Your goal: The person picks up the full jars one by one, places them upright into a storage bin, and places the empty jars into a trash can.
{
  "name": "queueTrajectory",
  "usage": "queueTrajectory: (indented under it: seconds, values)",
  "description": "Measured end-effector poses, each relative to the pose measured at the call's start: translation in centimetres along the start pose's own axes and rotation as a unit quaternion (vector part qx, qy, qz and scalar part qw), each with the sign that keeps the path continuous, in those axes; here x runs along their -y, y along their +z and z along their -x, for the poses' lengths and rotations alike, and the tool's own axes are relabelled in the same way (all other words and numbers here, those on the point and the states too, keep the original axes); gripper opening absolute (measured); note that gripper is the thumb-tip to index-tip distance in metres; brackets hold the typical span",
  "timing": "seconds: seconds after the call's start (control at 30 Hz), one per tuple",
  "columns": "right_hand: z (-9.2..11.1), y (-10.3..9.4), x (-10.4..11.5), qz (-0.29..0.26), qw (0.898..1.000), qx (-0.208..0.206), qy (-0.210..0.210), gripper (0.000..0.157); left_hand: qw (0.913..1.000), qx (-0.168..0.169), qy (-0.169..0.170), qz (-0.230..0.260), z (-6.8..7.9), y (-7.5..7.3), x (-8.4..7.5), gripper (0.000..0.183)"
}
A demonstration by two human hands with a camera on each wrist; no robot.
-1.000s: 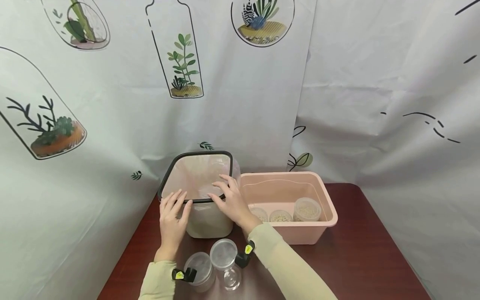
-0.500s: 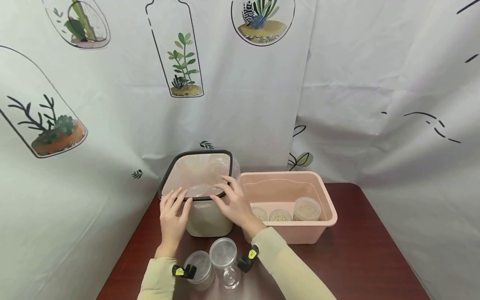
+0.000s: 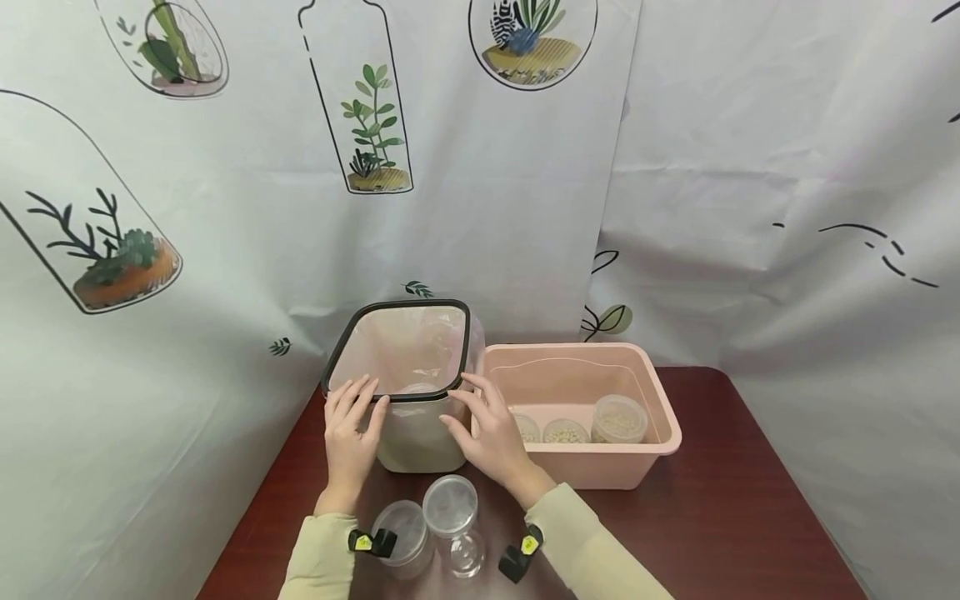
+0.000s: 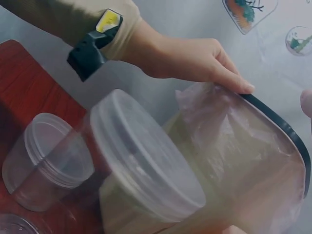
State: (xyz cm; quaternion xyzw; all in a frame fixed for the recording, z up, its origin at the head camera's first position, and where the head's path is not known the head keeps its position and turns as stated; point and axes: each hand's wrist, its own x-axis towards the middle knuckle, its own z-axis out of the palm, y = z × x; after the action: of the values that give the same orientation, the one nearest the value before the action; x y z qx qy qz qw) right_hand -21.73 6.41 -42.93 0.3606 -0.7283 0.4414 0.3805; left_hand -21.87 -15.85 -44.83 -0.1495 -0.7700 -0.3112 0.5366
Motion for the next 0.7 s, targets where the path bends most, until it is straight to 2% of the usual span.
queueTrajectory:
  seconds: [0.13, 0.37, 0.7]
  values:
    - [0.7, -0.3, 0.3, -0.015, 1.000, 0.000, -0.010, 0.034, 1.0000, -0.002, -0.001, 0.002, 0.0, 0.0, 0.1, 0.032]
    - [2.2, -0.5, 0.7, 0.003, 1.000, 0.000, -0.021, 0.034, 1.0000, -0.007, 0.001, 0.007, 0.2, 0.1, 0.2, 0.031]
    - [4.7, -0.7, 1.4, 0.000, 1.000, 0.016, -0.025, 0.034, 0.9999, -0.009, 0.002, 0.013, 0.2, 0.3, 0.3, 0.030]
